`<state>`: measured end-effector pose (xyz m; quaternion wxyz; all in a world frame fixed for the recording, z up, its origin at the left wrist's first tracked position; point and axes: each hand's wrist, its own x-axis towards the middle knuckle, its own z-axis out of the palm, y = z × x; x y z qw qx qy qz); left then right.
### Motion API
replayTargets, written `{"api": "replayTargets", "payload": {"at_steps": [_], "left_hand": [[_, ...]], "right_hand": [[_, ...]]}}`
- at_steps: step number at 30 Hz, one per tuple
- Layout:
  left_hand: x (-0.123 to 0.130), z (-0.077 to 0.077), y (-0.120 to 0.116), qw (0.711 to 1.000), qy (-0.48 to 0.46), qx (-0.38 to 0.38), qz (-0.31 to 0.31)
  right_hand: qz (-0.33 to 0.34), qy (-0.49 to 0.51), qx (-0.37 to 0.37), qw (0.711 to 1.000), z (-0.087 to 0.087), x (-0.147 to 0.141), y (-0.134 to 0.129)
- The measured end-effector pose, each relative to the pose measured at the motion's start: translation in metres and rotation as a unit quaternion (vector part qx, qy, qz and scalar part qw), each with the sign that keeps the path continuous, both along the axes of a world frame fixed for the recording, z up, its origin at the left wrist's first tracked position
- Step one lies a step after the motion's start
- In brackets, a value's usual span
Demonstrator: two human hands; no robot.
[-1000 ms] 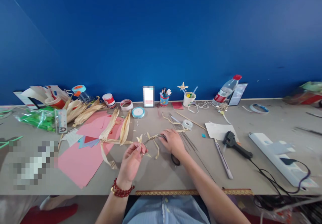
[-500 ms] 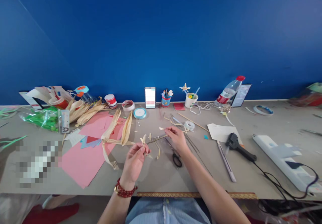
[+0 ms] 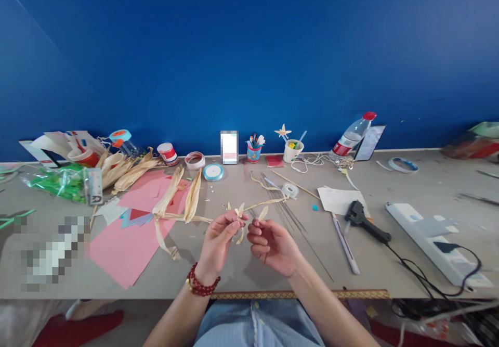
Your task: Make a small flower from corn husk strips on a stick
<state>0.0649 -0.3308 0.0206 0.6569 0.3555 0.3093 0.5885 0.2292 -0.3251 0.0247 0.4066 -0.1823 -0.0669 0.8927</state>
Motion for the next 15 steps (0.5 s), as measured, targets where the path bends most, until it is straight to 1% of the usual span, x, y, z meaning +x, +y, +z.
{"api": "replayTargets", "payload": {"at_steps": [2,5,8,11,15], "left_hand": [[0.003,0.004,0.0,1.0,0.014,0.006,-0.014],[0.006,0.004,0.0,0.999,0.038,0.008,-0.022],[0.008,0.003,0.0,0.999,0.051,0.004,-0.017],[0.008,0.004,0.0,0.997,0.077,0.005,-0.02],[0.004,0.009,0.0,0.99,0.131,0.033,-0.03]], "right_hand": [[0.022,0.022,-0.019,0.999,-0.001,0.0,-0.005],[0.027,0.022,-0.032,0.999,-0.004,-0.002,-0.01],[0.023,0.009,-0.046,0.999,-0.006,-0.004,-0.014],[0.032,-0.011,-0.069,0.997,-0.009,-0.004,-0.016],[0.041,-0.04,-0.087,0.995,-0.011,-0.001,-0.019]]}}
